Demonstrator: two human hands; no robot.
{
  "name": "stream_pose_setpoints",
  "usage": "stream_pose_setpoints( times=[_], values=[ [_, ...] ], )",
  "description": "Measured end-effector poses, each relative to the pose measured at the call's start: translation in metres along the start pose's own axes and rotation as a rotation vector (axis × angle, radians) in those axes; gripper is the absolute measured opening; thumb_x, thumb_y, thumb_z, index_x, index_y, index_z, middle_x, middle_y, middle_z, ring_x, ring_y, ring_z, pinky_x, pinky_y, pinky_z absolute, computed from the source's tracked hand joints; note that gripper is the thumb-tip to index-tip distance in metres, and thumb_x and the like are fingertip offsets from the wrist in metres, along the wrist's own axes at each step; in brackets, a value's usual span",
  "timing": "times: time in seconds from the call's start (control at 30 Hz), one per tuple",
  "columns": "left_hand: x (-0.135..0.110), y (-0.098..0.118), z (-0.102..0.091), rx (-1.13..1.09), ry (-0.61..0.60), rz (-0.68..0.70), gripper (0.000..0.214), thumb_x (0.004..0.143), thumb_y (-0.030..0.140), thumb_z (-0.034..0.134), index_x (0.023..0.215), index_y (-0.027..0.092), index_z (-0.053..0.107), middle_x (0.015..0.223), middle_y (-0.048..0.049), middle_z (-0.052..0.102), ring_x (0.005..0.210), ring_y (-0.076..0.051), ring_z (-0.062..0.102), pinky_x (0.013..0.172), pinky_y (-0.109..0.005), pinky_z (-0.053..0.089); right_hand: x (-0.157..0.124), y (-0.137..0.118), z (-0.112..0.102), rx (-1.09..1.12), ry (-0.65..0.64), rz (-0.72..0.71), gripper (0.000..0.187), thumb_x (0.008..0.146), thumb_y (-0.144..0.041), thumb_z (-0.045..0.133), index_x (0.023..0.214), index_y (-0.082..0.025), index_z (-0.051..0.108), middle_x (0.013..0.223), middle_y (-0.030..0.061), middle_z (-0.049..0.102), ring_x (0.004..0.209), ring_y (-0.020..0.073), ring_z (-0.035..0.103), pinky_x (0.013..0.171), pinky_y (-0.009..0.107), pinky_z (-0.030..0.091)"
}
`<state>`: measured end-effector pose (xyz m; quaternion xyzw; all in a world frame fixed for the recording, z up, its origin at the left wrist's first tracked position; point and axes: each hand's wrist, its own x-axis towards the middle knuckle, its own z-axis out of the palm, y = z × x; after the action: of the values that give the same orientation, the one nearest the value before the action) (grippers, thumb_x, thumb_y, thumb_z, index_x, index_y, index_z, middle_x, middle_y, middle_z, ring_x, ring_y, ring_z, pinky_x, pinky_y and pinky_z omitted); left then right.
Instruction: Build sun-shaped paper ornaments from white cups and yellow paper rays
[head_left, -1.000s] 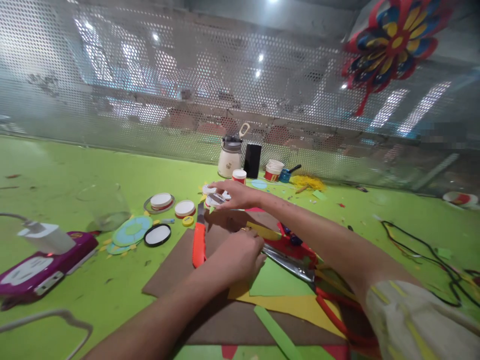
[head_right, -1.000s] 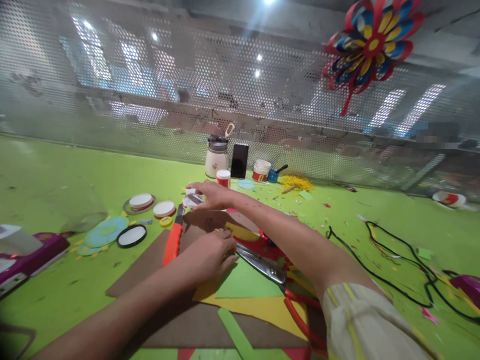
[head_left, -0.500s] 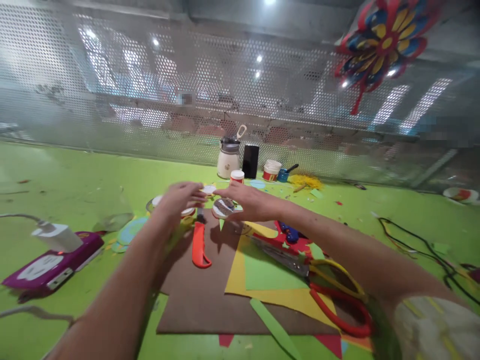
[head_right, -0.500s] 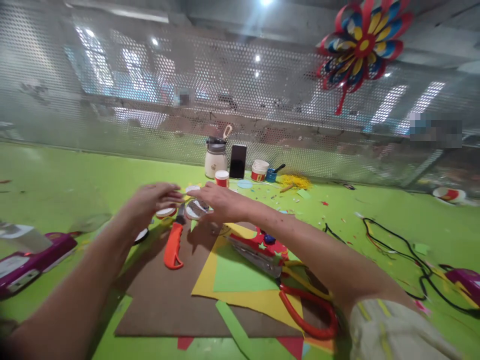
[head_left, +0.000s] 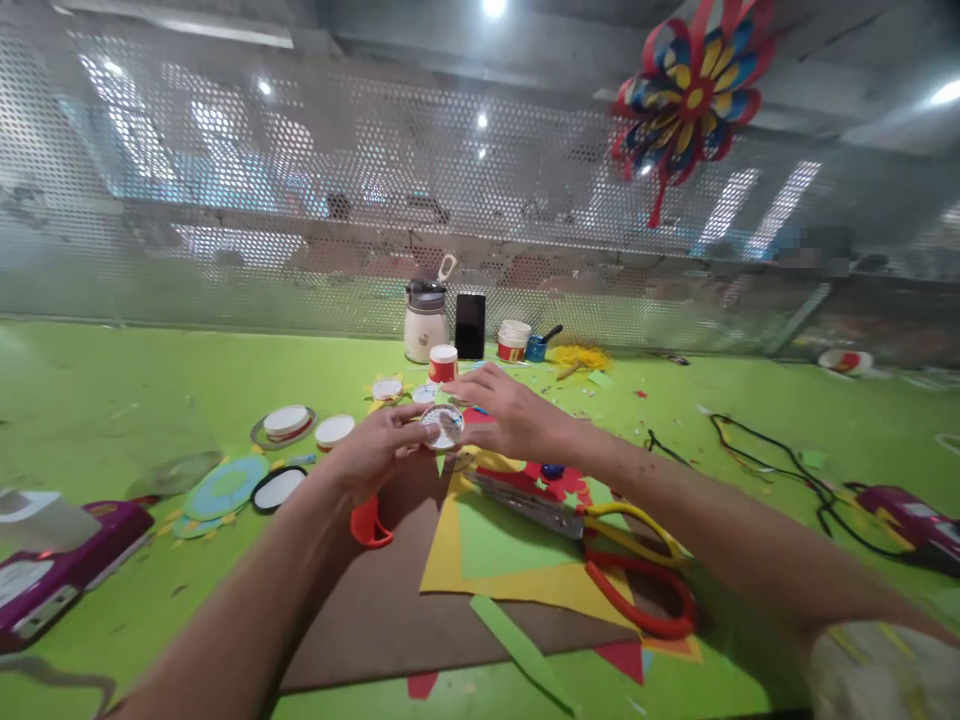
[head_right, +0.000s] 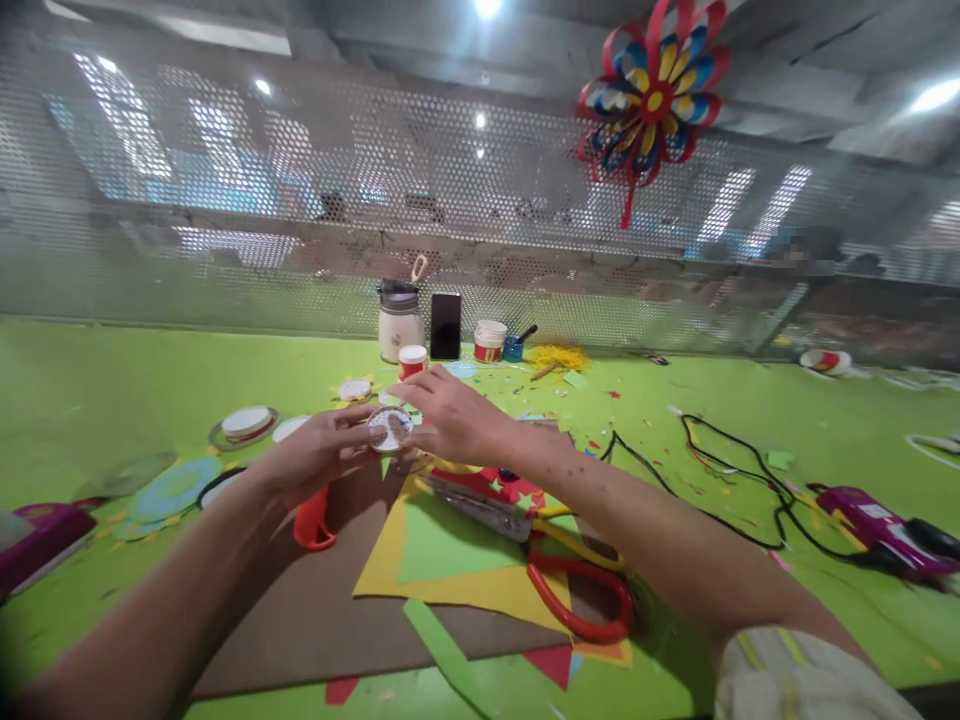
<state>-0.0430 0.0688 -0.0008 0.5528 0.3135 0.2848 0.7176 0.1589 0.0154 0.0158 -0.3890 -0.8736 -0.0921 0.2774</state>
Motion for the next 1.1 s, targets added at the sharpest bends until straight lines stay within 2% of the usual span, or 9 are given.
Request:
stream_pose_setpoints(
  times=[0.1,0.23,0.33,0.5,0.67,0.8,0.97,1.1],
  values=[
    [-0.002,-0.002,0.005,-0.013,0.009,0.011,0.042,0.071,0.017,0.077,0.111,0.015,0.064,0.105,-0.0112,0.073,0.088,-0.019,0.071,0.084,-0.028,0.055,-0.014,-0.005,-0.005,0.121,0.138,0.229,0.031,0.083,-0.027,0.066,0.110,-0.010,0.061,0.100,0.0128,0.066,0.094,0.0220,0.058,0.085,0.039,0.049],
    [-0.005,-0.006,0.016,-0.058,0.012,0.019,0.053,0.072,0.014,0.076,0.121,0.016,0.057,0.107,-0.0115,0.073,0.091,-0.020,0.070,0.082,-0.030,0.057,-0.031,-0.023,-0.012,0.358,0.102,0.552,0.017,0.084,-0.025,0.063,0.097,-0.015,0.066,0.091,0.0071,0.069,0.078,0.0156,0.062,0.072,0.031,0.051],
    [-0.009,-0.008,0.025,-0.074,-0.046,0.017,0.050,0.073,0.013,0.076,0.120,0.016,0.058,0.110,-0.0110,0.072,0.093,-0.020,0.070,0.082,-0.029,0.057,-0.040,-0.034,-0.013,0.555,0.107,0.664,0.021,0.084,-0.025,0.062,0.101,-0.014,0.066,0.093,0.0078,0.071,0.077,0.0152,0.065,0.071,0.029,0.052],
    [-0.010,-0.015,0.032,-0.084,-0.080,-0.004,0.052,0.071,0.012,0.076,0.120,0.017,0.059,0.110,-0.0108,0.072,0.091,-0.020,0.070,0.082,-0.030,0.057,-0.052,-0.034,-0.006,0.824,0.184,0.732,0.022,0.083,-0.027,0.061,0.100,-0.015,0.067,0.092,0.0071,0.072,0.078,0.0153,0.067,0.073,0.031,0.053],
    [-0.009,-0.020,0.036,-0.073,-0.150,-0.002,0.045,0.073,0.016,0.076,0.117,0.019,0.062,0.111,-0.0092,0.072,0.090,-0.018,0.069,0.082,-0.029,0.055,-0.062,-0.031,-0.001,0.952,0.174,0.841,0.022,0.080,-0.031,0.065,0.094,-0.014,0.070,0.090,0.0066,0.073,0.077,0.0155,0.066,0.074,0.031,0.052],
    [-0.014,-0.018,0.043,0.000,-0.132,0.045,0.041,0.073,0.021,0.076,0.112,0.020,0.066,0.111,-0.0088,0.072,0.096,-0.021,0.067,0.082,-0.030,0.054,-0.067,-0.033,-0.004,0.941,0.194,0.809,0.022,0.078,-0.031,0.068,0.093,-0.015,0.071,0.091,0.0062,0.073,0.079,0.0158,0.066,0.075,0.031,0.052],
    [-0.018,-0.014,0.049,0.266,-0.125,0.219,0.030,0.078,0.030,0.071,0.106,0.019,0.070,0.106,-0.0078,0.074,0.098,-0.025,0.066,0.086,-0.033,0.051,-0.068,-0.036,-0.013,0.826,0.235,0.703,0.018,0.079,-0.025,0.067,0.094,-0.016,0.071,0.093,0.0061,0.072,0.082,0.0164,0.065,0.076,0.031,0.052],
    [-0.019,-0.012,0.050,0.300,-0.131,0.257,0.027,0.078,0.029,0.071,0.103,0.020,0.072,0.101,-0.0060,0.075,0.094,-0.024,0.066,0.085,-0.033,0.050,-0.069,-0.035,-0.014,0.793,0.233,0.656,0.019,0.079,-0.023,0.067,0.097,-0.018,0.070,0.097,0.0061,0.071,0.086,0.0169,0.065,0.078,0.033,0.053]
  ],
)
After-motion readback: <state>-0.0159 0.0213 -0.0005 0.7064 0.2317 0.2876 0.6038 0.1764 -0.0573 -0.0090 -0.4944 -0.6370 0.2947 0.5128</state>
